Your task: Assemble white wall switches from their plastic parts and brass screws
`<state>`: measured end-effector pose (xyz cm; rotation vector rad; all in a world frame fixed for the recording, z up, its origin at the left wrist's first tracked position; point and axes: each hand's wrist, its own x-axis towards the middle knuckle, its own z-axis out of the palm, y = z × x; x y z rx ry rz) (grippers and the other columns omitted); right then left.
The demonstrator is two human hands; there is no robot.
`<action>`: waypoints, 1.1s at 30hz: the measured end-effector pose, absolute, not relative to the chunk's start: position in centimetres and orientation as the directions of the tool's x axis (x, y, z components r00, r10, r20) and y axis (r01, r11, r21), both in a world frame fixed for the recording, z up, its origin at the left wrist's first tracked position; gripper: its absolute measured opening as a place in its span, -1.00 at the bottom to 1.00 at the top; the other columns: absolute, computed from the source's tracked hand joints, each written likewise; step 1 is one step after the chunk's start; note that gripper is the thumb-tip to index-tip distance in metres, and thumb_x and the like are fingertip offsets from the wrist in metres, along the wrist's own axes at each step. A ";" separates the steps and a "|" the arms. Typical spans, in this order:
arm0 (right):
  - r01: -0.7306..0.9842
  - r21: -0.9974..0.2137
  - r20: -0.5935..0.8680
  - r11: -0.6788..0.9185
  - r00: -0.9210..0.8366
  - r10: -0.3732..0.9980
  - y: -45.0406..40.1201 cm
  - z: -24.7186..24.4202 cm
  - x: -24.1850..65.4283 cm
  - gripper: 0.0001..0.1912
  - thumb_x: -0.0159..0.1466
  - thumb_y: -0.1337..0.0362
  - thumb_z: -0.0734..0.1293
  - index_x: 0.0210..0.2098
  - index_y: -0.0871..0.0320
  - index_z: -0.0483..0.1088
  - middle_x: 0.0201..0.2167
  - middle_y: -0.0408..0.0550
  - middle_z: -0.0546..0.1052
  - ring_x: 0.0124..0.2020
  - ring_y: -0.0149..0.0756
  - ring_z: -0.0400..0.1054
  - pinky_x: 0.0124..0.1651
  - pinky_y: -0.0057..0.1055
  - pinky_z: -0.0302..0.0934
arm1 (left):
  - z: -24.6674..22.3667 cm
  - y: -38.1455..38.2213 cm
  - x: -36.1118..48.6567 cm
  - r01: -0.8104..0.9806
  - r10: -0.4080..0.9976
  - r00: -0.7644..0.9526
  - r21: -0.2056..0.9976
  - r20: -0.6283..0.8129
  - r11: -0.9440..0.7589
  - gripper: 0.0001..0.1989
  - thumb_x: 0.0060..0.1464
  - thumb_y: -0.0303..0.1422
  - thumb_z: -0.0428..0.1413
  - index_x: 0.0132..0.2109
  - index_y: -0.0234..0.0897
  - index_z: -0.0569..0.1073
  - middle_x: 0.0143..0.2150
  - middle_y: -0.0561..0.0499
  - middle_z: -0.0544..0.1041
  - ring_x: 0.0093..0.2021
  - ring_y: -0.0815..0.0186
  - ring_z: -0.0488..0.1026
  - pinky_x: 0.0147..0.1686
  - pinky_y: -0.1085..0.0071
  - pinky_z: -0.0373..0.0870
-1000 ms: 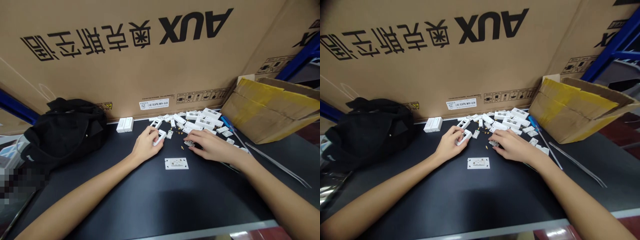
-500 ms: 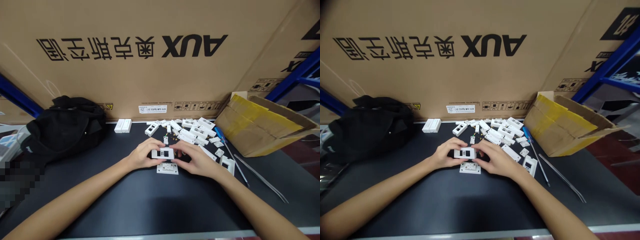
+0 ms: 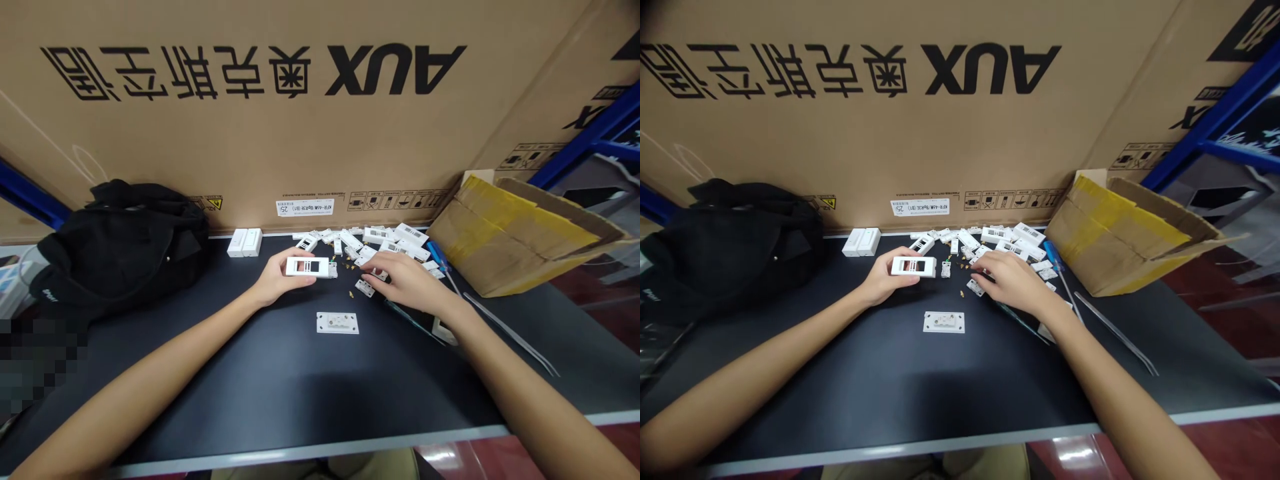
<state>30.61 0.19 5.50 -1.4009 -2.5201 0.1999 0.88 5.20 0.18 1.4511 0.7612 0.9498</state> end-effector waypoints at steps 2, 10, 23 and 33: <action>0.818 -0.229 0.102 0.528 -0.519 0.849 0.6 5.9 30.8 -0.76 0.43 0.22 0.26 -0.11 0.15 0.54 -0.15 0.07 0.63 -0.11 -0.07 0.50 0.00 -0.17 0.30 | -0.1 5.3 0.9 -0.142 0.897 0.432 0.989 0.096 -0.037 -0.50 -0.20 -0.33 0.48 -0.09 -0.30 0.52 -0.33 0.08 0.53 -0.35 0.42 0.42 -0.31 0.50 0.36; 0.833 -0.214 -0.038 0.510 -0.529 0.848 1.2 6.1 29.8 -0.79 0.36 0.19 0.35 -0.12 0.13 0.56 -0.15 0.01 0.63 -0.15 -0.10 0.51 -0.12 -0.24 0.29 | -0.4 4.4 2.8 -0.380 0.920 0.392 0.910 -0.002 0.165 -0.54 -0.16 -0.44 0.45 -0.09 -0.24 0.49 -0.25 0.10 0.57 -0.17 0.41 0.55 -0.07 0.48 0.45; 0.831 -0.217 0.046 0.512 -0.516 0.856 0.1 3.8 30.0 -0.74 0.44 0.20 0.26 0.01 0.12 0.50 -0.04 0.05 0.55 0.04 -0.05 0.42 0.11 -0.09 0.22 | 0.3 4.1 3.7 -0.405 0.816 0.557 0.807 -0.155 0.430 -0.73 0.02 -0.45 0.38 -0.14 -0.30 0.52 -0.26 -0.02 0.64 -0.17 0.30 0.62 -0.08 0.37 0.62; 0.851 -0.208 -0.022 0.482 -0.497 0.868 -0.1 3.6 31.0 -0.76 0.45 0.22 0.27 0.01 0.11 0.50 -0.05 0.05 0.57 -0.06 -0.08 0.48 0.01 -0.13 0.26 | 0.2 4.2 3.8 -0.254 0.747 0.613 0.831 -0.257 0.494 -0.65 -0.01 -0.39 0.44 -0.13 -0.30 0.48 -0.25 0.02 0.65 -0.16 0.33 0.64 -0.09 0.41 0.64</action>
